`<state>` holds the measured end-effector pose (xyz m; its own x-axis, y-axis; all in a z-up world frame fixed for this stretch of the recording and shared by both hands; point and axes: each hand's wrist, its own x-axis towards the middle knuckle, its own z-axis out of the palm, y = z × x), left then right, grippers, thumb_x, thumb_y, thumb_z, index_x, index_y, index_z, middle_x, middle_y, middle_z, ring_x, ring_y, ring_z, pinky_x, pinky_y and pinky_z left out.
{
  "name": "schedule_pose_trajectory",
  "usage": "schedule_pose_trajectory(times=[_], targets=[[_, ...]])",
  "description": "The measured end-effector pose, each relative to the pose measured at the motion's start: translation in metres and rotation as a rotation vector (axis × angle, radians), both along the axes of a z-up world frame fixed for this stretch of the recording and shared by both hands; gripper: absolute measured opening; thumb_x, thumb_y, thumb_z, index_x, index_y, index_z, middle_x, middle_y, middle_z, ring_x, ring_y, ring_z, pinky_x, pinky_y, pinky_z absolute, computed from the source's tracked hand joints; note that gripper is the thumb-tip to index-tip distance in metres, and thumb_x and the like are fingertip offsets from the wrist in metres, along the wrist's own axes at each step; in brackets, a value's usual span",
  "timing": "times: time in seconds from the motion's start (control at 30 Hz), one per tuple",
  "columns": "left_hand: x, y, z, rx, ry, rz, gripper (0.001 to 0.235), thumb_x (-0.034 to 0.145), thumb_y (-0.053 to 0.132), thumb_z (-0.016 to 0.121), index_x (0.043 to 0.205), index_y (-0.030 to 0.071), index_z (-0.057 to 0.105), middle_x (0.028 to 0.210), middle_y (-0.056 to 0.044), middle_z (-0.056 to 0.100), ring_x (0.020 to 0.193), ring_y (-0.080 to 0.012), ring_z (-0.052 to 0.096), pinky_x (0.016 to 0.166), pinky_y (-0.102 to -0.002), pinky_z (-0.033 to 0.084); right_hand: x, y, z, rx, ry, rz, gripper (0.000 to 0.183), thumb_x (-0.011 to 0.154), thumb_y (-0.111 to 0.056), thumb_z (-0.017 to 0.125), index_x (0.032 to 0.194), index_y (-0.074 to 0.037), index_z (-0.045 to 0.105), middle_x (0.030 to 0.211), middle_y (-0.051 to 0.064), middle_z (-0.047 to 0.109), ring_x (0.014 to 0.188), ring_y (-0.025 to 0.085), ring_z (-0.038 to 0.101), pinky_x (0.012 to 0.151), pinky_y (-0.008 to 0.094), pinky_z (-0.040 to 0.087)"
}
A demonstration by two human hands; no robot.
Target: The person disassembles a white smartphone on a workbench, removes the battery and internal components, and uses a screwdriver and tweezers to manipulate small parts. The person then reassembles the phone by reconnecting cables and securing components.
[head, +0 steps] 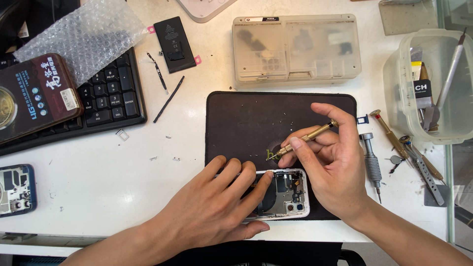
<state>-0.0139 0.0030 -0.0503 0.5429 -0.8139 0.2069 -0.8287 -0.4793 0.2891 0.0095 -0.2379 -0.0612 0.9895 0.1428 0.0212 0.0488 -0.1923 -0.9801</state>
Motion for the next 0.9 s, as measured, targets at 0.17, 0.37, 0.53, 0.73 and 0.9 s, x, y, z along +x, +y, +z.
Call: schedule_pose_trajectory(times=[0.17, 0.37, 0.53, 0.73, 0.9], targets=[[0.0003, -0.0005, -0.0004, 0.003, 0.004, 0.000, 0.072, 0.096, 0.060, 0.057, 0.128, -0.004, 0.066, 0.108, -0.020, 0.060, 0.099, -0.0311, 0.055, 0.086, -0.045, 0.047, 0.0002, 0.0005, 0.0004, -0.016, -0.007, 0.000, 0.050, 0.100, 0.002, 0.056, 0.143, 0.001, 0.030, 0.095, 0.016, 0.073, 0.082, 0.018, 0.077, 0.075, 0.028, 0.066], [0.0006, -0.0006, 0.0001, 0.003, 0.002, 0.000, 0.073, 0.096, 0.061, 0.057, 0.128, -0.004, 0.066, 0.108, -0.020, 0.060, 0.099, -0.0311, 0.055, 0.086, -0.045, 0.047, -0.0002, 0.0001, 0.0010, -0.019, -0.011, -0.003, 0.050, 0.101, 0.001, 0.056, 0.143, 0.001, 0.030, 0.096, 0.016, 0.073, 0.082, 0.018, 0.077, 0.076, 0.028, 0.065], [0.0008, -0.0005, 0.0008, 0.001, 0.006, -0.003, 0.073, 0.095, 0.060, 0.058, 0.128, -0.005, 0.066, 0.108, -0.020, 0.060, 0.099, -0.0311, 0.055, 0.086, -0.045, 0.047, -0.0006, 0.0001, 0.0009, -0.017, -0.016, -0.003, 0.050, 0.101, 0.001, 0.056, 0.143, 0.001, 0.030, 0.096, 0.016, 0.073, 0.082, 0.018, 0.077, 0.075, 0.028, 0.065], [0.0014, -0.0002, 0.0012, 0.002, 0.043, -0.022, 0.073, 0.091, 0.058, 0.063, 0.128, -0.005, 0.065, 0.108, -0.022, 0.059, 0.099, -0.0325, 0.055, 0.084, -0.046, 0.047, 0.0001, -0.0003, 0.0011, -0.028, -0.021, 0.006, 0.050, 0.100, 0.001, 0.056, 0.143, 0.002, 0.029, 0.096, 0.016, 0.073, 0.082, 0.018, 0.077, 0.074, 0.028, 0.065], [0.0016, -0.0002, 0.0021, 0.003, 0.052, -0.021, 0.071, 0.089, 0.055, 0.065, 0.128, -0.004, 0.064, 0.109, -0.022, 0.059, 0.100, -0.0333, 0.056, 0.086, -0.047, 0.047, -0.0013, -0.0014, -0.0002, 0.024, -0.029, 0.022, 0.049, 0.101, 0.002, 0.055, 0.142, 0.001, 0.029, 0.099, 0.018, 0.072, 0.084, 0.019, 0.077, 0.077, 0.029, 0.065]])
